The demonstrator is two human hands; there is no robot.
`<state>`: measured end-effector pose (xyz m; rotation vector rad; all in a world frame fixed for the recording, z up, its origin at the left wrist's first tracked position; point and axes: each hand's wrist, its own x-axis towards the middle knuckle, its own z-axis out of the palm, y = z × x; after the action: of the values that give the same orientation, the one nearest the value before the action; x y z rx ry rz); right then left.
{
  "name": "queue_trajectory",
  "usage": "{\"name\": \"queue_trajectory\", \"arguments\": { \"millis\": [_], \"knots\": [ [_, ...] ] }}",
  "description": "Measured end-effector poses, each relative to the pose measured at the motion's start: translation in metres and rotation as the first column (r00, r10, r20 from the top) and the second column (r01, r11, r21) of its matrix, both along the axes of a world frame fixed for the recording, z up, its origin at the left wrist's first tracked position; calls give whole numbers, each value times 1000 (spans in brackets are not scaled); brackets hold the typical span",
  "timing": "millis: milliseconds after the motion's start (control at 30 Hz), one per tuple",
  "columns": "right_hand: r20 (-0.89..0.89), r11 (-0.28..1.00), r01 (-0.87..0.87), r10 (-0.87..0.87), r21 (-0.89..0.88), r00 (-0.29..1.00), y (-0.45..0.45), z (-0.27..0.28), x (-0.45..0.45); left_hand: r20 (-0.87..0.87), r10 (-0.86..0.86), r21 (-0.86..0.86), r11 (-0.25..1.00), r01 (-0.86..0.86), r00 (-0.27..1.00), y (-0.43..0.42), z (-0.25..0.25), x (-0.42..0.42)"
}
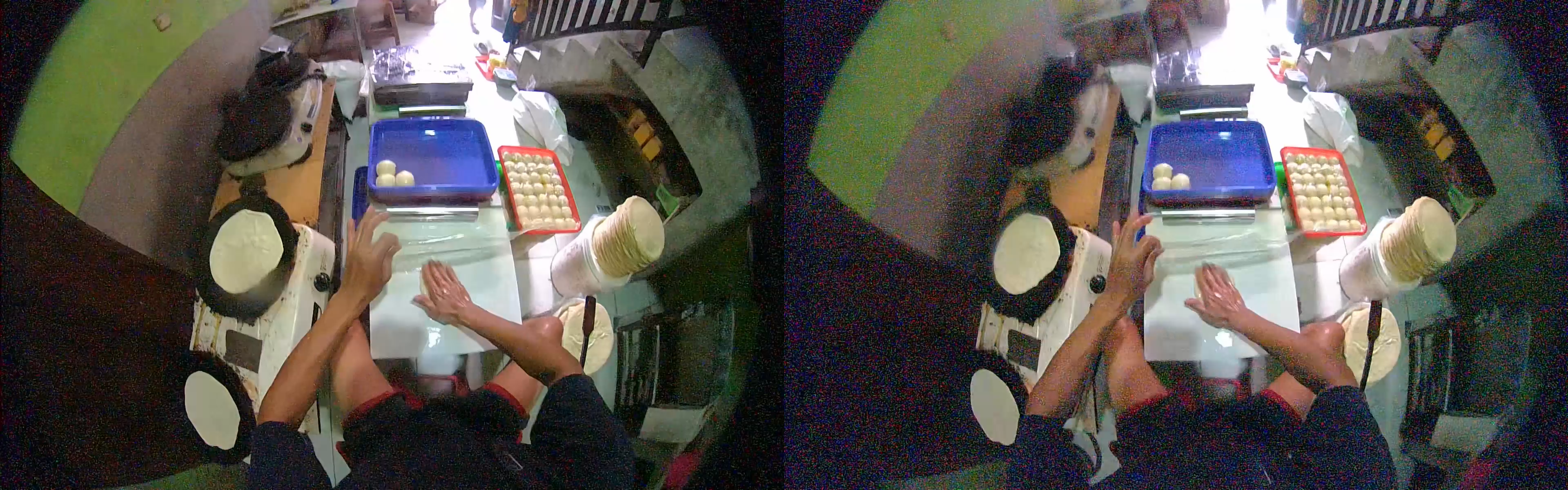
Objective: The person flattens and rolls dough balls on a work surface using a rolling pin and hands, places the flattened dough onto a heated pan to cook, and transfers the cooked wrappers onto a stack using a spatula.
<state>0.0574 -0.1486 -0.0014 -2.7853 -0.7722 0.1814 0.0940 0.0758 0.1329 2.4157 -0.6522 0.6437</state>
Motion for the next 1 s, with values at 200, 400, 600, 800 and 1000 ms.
{"name": "queue_trajectory", "arguments": {
  "millis": [200,400,600,800,1000],
  "knots": [
    [-527,994,15,46,110,849,-41,61,-16,-82,-40,92,995,47,996,16,-48,-75],
    [89,822,323,-408,469,909,-227,-12,-2,-431,4,285,949,132,902,16,-67,-141],
    [165,930,227,-282,290,945,-92,18,124,-453,-233,61,955,290,860,-31,-184,-162],
    [64,963,263,-266,51,962,11,0,130,-573,-103,144,964,224,813,-57,-178,-172],
    [287,989,113,-137,98,948,5,-2,-47,-536,-67,115,982,151,842,-72,-186,-182]
  ]
}}
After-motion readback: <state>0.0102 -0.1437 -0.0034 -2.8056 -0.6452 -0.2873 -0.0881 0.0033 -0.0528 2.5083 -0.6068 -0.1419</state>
